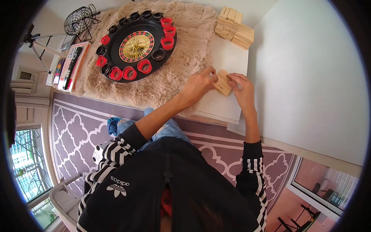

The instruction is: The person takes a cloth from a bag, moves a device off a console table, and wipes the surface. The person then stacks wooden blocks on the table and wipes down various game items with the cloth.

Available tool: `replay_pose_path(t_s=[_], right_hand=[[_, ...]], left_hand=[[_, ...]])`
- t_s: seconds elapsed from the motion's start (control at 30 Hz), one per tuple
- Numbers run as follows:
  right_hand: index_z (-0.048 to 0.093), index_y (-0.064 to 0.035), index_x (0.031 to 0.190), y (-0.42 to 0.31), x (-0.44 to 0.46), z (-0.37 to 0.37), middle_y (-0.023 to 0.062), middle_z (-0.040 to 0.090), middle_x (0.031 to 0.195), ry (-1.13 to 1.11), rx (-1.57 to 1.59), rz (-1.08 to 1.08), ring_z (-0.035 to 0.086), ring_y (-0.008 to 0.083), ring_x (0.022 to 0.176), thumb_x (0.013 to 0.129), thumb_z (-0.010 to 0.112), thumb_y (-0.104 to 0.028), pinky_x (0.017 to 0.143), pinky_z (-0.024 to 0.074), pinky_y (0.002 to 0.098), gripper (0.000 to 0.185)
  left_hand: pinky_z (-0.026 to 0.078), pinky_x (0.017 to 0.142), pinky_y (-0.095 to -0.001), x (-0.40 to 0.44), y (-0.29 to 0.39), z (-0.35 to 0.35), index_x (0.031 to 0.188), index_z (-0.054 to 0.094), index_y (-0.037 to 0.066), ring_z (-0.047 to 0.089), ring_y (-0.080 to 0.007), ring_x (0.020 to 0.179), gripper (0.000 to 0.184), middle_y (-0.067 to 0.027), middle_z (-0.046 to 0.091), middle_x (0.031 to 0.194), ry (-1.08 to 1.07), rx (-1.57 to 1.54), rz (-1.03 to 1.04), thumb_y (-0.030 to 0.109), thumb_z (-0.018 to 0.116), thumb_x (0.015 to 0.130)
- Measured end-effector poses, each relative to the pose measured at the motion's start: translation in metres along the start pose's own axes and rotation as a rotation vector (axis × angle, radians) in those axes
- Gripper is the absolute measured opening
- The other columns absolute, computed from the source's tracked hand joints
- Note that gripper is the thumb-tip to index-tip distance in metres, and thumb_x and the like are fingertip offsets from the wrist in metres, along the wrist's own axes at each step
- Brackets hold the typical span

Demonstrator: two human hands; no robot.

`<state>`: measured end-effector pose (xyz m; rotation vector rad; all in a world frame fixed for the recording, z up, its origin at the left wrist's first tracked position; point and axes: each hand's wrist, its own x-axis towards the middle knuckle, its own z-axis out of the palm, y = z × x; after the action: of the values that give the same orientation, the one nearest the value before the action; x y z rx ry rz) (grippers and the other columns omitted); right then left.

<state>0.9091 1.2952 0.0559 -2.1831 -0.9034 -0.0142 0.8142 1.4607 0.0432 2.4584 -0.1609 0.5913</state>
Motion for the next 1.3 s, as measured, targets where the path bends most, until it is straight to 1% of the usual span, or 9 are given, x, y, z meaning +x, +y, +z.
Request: replay_pose_path(t_s=[0.13,0.3,0.5,0.63,0.83,0.9,1.03,1.23,1.3], right_hand=[[0.059,-0.0023,0.110,0.003,-0.002,-0.001,0.0119,0.061,0.105,-0.077,0.019,0.050,0.058,0.0259,0.096,0.073,0.071,-0.012,0.082,0.0456,0.0321,0.041],[0.032,-0.0008,0.134,-0.024,-0.006,0.006,0.0202,0.048,0.120,-0.184,-0.153,0.063,0.046,0.0329,0.111,0.059,0.076,-0.023,0.091,0.0411,0.0381,0.090],[0.037,0.0005,0.132,0.007,0.020,-0.008,0.0182,0.054,0.106,-0.029,-0.223,0.137,0.052,0.0310,0.102,0.057,0.076,-0.024,0.087,0.0435,0.0372,0.088],[0.043,0.0053,0.125,0.007,0.093,-0.053,0.0195,0.058,0.106,0.287,-0.300,0.408,0.058,0.0315,0.095,0.056,0.072,-0.041,0.081,0.0473,0.0375,0.088],[0.051,0.0088,0.115,0.017,0.179,-0.061,0.0217,0.062,0.099,0.219,-0.304,0.541,0.059,0.0324,0.096,0.058,0.066,-0.049,0.081,0.0476,0.0374,0.083],[0.045,0.0132,0.120,0.022,0.192,-0.058,0.0260,0.057,0.107,0.008,-0.395,0.577,0.059,0.0308,0.092,0.064,0.065,-0.055,0.076,0.0475,0.0360,0.091],[0.049,0.0094,0.117,0.040,0.201,-0.060,0.0251,0.056,0.109,0.143,-0.222,0.589,0.059,0.0293,0.092,0.068,0.061,-0.057,0.072,0.0480,0.0359,0.083],[0.047,0.0053,0.122,0.044,0.187,-0.057,0.0186,0.059,0.107,0.146,0.295,0.584,0.059,0.0271,0.089,0.085,0.047,-0.032,0.070,0.0512,0.0363,0.052],[0.051,0.0035,0.118,0.064,0.182,-0.060,0.0170,0.062,0.096,0.390,0.316,0.497,0.060,0.0205,0.082,0.085,0.043,-0.022,0.069,0.0512,0.0310,0.043]], left_hand=[[0.047,0.069,-0.0383,0.005,0.003,-0.001,0.098,0.047,0.004,0.059,-0.0316,0.084,0.039,-0.0134,0.055,0.093,-0.045,0.017,-0.164,0.011,0.071,0.067],[0.047,0.070,-0.0381,0.002,0.002,0.001,0.105,0.045,0.003,0.059,-0.0312,0.083,0.046,-0.0162,0.055,0.097,0.025,-0.049,-0.094,0.010,0.071,0.068],[0.047,0.067,-0.0346,-0.012,-0.008,-0.011,0.114,0.046,0.002,0.056,-0.0244,0.074,0.046,-0.0122,0.055,0.095,0.118,-0.383,-0.154,0.004,0.066,0.072],[0.046,0.063,-0.0314,-0.013,-0.008,-0.010,0.111,0.050,0.002,0.055,-0.0196,0.070,0.037,-0.0104,0.055,0.093,0.107,-0.383,-0.132,0.000,0.062,0.076],[0.046,0.062,-0.0304,-0.015,-0.008,-0.015,0.110,0.051,0.003,0.055,-0.0186,0.071,0.034,-0.0093,0.054,0.090,0.093,-0.481,-0.160,0.000,0.060,0.077],[0.046,0.063,-0.0302,-0.015,-0.009,-0.014,0.110,0.051,0.003,0.055,-0.0187,0.070,0.034,-0.0093,0.054,0.089,0.094,-0.491,-0.166,0.000,0.060,0.077],[0.046,0.063,-0.0298,-0.015,-0.011,-0.013,0.110,0.051,0.003,0.055,-0.0190,0.070,0.033,-0.0093,0.054,0.088,0.105,-0.497,-0.156,0.000,0.059,0.078],[0.046,0.063,-0.0304,-0.015,-0.011,-0.013,0.109,0.051,0.004,0.056,-0.0202,0.071,0.032,-0.0092,0.055,0.087,0.105,-0.492,-0.155,0.000,0.058,0.078],[0.046,0.063,-0.0305,-0.016,-0.011,-0.015,0.109,0.051,0.004,0.056,-0.0204,0.072,0.032,-0.0091,0.055,0.088,0.099,-0.496,-0.169,0.000,0.058,0.078]])
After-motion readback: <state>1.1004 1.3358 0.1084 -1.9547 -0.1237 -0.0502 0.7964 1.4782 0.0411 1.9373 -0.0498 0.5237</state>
